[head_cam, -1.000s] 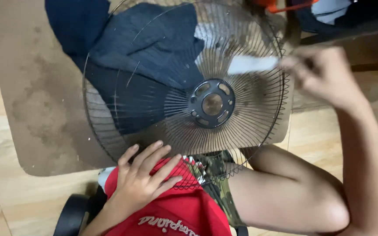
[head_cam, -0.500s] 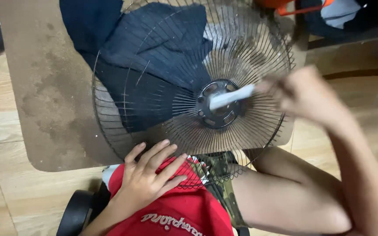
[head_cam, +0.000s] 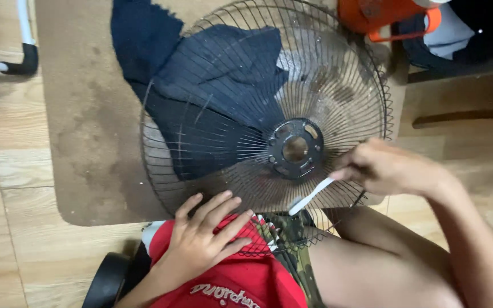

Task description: Cleaning a metal fan grill using a toothbrush and a cloth

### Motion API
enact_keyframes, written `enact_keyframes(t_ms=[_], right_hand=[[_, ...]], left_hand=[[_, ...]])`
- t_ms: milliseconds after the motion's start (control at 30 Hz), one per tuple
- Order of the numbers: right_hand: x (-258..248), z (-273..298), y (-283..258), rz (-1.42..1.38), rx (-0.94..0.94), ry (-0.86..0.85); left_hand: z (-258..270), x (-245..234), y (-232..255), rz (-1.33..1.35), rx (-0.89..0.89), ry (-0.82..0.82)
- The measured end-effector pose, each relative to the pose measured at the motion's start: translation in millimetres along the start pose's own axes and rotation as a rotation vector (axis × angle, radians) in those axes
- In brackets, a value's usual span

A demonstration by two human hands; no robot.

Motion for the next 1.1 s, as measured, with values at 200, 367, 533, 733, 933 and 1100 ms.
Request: enact_keyframes(t_ms=[200, 367, 533, 733, 933, 1100], right_hand=[[-12.6, 23.8, 13.7, 0.384, 0.231, 0.171], [5.9, 15.8, 23.3, 0.184, 0.050, -0.031], [-12.6, 28.1, 73.4, 0.176, 0.172, 0.241], [-6.5, 18.9, 14.2, 0.377, 0.176, 0.102], [-9.9, 34.9, 4.2, 0.435, 0.422, 0.131], [-17.3, 28.7, 46.9, 0.418, 0.363, 0.162]], left_hand=[[2.1, -0.5, -0.6, 0.002, -0.007, -0.021], [2.6, 0.9, -1.2, 0.006, -0.004, -0.030], [6.1, 2.2, -0.7, 0.013, 0.015, -0.075], [3.4, -0.5, 0.1, -0.001, 0.012, -0.050], [1.8, -1.4, 0.9, 0.012, -0.010, -0.034], [3.7, -0.9, -0.5, -0.009, 0.005, -0.052]])
Point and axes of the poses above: each hand's wrist, its own z-axis away from the middle knuckle, its own x-axis out of the palm, y = z × x, the point moved 3 cm from there along -z, towards the middle knuckle, and after that the axes turned 4 degrees about x, right-handed, at the moved point
